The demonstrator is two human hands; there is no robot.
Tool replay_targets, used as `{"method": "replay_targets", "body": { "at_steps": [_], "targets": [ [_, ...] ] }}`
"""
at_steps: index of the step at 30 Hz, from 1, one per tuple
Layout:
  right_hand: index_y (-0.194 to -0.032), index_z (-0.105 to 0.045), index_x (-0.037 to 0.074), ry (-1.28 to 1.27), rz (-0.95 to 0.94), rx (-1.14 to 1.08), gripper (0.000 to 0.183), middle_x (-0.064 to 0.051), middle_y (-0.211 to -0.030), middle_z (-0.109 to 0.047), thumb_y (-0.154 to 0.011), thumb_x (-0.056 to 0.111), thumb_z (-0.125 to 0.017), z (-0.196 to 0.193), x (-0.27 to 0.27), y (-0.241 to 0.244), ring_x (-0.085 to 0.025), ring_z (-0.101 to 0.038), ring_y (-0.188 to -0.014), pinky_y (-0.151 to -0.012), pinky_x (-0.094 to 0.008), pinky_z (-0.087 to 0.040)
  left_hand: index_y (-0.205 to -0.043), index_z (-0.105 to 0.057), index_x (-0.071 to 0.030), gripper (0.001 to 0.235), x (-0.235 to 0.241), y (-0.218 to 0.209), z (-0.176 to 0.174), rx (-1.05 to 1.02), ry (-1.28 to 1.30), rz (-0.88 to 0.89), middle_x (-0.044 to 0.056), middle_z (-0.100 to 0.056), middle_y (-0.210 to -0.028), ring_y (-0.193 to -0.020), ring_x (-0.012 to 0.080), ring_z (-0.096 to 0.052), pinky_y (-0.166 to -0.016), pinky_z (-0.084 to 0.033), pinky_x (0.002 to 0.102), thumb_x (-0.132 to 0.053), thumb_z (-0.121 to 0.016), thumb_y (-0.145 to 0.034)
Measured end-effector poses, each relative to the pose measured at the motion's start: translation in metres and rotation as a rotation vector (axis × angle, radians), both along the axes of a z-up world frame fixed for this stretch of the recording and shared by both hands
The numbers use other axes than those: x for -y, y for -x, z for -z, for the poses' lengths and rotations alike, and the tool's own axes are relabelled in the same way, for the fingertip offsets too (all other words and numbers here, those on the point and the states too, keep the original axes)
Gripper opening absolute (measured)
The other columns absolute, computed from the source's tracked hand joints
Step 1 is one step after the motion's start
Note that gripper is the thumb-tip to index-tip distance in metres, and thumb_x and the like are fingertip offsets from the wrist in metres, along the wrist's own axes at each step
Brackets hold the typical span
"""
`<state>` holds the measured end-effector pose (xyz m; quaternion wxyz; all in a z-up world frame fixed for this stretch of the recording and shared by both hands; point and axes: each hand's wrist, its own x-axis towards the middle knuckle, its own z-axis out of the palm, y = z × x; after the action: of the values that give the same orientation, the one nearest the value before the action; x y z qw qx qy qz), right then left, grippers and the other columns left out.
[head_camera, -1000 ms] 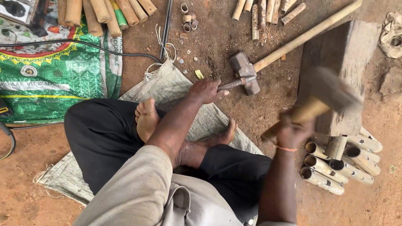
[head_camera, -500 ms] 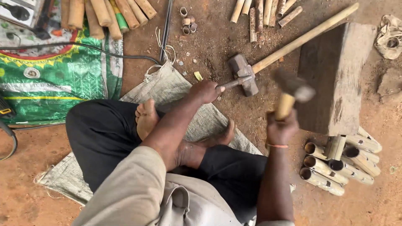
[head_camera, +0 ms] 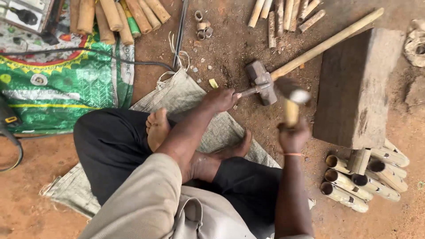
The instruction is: The person is using a hammer to strike a metal rod to shape it or prepare it for manufacturing.
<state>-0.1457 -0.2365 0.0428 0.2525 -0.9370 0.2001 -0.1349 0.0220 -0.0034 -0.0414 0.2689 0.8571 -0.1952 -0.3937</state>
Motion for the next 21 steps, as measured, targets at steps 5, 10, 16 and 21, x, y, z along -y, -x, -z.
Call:
{"method": "replay_targets", "body": {
  "at_steps": [5,10,16,21],
  "targets": [
    [-0.108,-0.065,0.005,-0.285,-0.183,0.623,0.023,-0.008,-0.103,-0.070,-0.092,-0.008,-0.073,-0.048,-0.006,-0.013,-0.017,-0.069,-0.087,-0.081,-0.030,-0.060,-0.130,-0.052,-0.009,0.061,-0.003,-0.002,-0.018,-0.002,0.011,0.009,0.014,-0.069,-0.105,-0.089,0.0278,-0.069,-0.082,-0.056,0.048,-0.059,-0.055,-0.096],
    [-0.115,-0.067,0.001,-0.175,-0.097,0.341,0.025,-0.014,-0.108,-0.069,-0.090,0.003,-0.070,0.032,-0.004,-0.007,-0.021,-0.069,-0.096,-0.086,-0.035,-0.059,-0.120,-0.058,-0.008,0.056,-0.004,0.004,0.002,0.117,0.028,0.023,0.010,-0.068,-0.100,-0.084,0.0232,-0.067,-0.078,-0.058,0.043,-0.050,-0.074,-0.086],
    [-0.114,-0.068,0.002,0.039,-0.129,-0.029,0.033,-0.010,-0.091,-0.073,-0.081,0.000,-0.072,-0.004,-0.001,-0.001,-0.019,-0.071,-0.074,-0.062,-0.030,-0.058,-0.110,-0.066,-0.011,0.033,-0.001,0.010,-0.003,0.156,0.022,0.018,0.005,-0.062,-0.090,-0.072,0.0183,-0.061,-0.065,-0.058,0.039,-0.041,-0.067,-0.096],
    [-0.090,-0.064,0.007,-0.214,-0.261,0.659,0.014,-0.007,-0.083,-0.065,-0.093,-0.005,-0.069,-0.088,-0.010,-0.020,-0.018,-0.065,-0.069,-0.063,-0.031,-0.056,-0.107,-0.068,-0.012,0.040,0.002,0.005,-0.011,-0.050,0.022,-0.054,0.005,-0.064,-0.085,-0.069,0.0171,-0.061,-0.066,-0.054,0.038,-0.050,-0.061,-0.101]
  ]
}}
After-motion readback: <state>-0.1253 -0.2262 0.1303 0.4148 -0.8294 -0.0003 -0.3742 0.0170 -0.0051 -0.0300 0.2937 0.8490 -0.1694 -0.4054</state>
